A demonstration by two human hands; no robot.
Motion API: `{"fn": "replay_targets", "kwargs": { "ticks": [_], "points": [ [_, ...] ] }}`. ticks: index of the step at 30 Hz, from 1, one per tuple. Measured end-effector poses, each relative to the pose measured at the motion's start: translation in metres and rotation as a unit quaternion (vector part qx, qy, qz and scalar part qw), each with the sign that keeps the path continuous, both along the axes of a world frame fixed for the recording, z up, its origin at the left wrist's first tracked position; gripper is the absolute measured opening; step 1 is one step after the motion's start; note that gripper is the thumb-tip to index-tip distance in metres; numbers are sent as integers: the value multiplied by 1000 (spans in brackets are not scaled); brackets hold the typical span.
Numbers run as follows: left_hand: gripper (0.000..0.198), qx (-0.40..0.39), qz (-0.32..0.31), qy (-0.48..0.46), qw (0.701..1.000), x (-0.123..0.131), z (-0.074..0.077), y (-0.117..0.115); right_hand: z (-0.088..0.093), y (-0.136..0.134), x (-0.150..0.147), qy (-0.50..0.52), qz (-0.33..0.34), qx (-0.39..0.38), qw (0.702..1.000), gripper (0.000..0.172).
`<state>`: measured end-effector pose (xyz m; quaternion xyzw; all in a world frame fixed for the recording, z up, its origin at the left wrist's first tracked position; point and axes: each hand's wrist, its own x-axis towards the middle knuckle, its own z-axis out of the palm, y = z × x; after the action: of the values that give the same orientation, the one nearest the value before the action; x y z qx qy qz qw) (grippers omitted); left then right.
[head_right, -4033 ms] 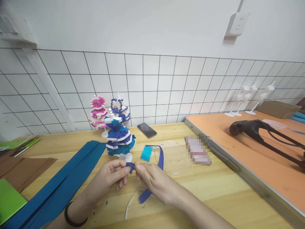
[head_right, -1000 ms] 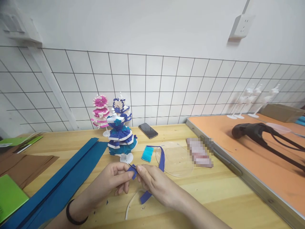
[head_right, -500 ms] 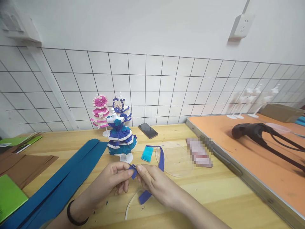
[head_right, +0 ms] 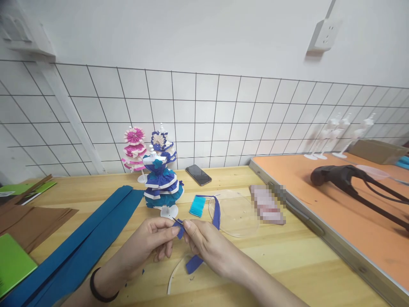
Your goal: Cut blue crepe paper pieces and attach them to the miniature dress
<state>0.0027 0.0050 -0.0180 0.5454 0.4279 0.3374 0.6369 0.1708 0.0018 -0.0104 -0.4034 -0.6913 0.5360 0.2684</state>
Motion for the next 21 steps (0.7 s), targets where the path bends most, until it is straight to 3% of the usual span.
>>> {"fn": "replay_targets", "kwargs": {
  "ticks": [21],
  "points": [
    [26, 16, 1, 24, 1000, -2, 4, 1, 3, 1, 1, -21, 13, 32, 999, 41]
  ]
}}
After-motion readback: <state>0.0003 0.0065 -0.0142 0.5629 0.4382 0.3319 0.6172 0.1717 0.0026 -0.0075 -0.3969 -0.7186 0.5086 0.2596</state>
